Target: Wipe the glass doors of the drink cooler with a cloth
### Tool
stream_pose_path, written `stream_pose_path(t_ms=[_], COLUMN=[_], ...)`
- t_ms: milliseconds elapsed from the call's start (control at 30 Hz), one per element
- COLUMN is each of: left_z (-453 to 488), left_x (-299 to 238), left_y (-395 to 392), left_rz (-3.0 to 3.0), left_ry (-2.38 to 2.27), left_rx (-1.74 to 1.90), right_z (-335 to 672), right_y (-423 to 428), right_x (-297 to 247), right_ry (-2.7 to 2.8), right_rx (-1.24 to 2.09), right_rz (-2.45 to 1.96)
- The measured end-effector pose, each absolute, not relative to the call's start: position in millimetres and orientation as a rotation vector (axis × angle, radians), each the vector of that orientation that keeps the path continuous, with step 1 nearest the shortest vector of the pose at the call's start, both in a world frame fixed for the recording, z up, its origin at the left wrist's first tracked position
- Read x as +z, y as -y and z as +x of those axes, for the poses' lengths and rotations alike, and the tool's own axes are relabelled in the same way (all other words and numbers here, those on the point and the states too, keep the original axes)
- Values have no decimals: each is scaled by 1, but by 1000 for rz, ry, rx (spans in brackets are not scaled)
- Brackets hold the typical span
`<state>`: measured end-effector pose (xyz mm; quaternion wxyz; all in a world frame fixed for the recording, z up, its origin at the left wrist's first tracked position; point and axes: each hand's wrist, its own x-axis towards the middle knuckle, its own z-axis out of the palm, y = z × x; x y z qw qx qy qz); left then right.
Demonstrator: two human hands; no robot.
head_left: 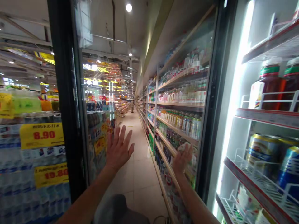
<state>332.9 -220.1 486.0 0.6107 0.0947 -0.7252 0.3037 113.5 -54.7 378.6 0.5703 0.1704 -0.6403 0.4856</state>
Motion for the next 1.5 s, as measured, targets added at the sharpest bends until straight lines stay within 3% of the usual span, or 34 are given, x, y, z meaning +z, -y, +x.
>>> stream_pose_path(t_ms=[200, 267, 400, 467, 633, 700, 867, 1067, 1133, 1333, 1500], left_z=[335, 337, 339, 339, 341, 342, 342, 342, 342, 340, 339], left_x=[487, 487, 487, 487, 487, 487, 488, 486, 486, 485, 485], left_y=[223, 224, 225, 224, 220, 218, 215, 213, 214, 214, 219], left_rz=[215, 213, 213, 220, 214, 208, 202, 197, 197, 184, 170], left_ry=[1709, 1744, 1763, 1749, 1743, 1739, 1720, 1714, 1715, 1707, 1700], left_rx=[599, 573, 593, 611, 627, 637, 630, 606, 596, 579, 556], right_z=[164, 146, 119, 133, 173, 162, 134, 167, 149, 94, 126], right_y=[90, 80, 69, 76, 90, 85, 77, 88, 78, 51, 70], right_x=[427, 451, 488, 483, 443, 450, 497, 471, 473, 508, 490], right_ry=[1315, 1307, 1445, 1447, 1186, 1198, 1374, 1242, 1235, 1408, 1289], right_rx=[692, 727, 1110, 1067, 573, 608, 1113, 673, 692, 1248, 829], right_rz=[1154, 1079, 539, 615, 1352, 1284, 594, 1194, 1163, 439, 990])
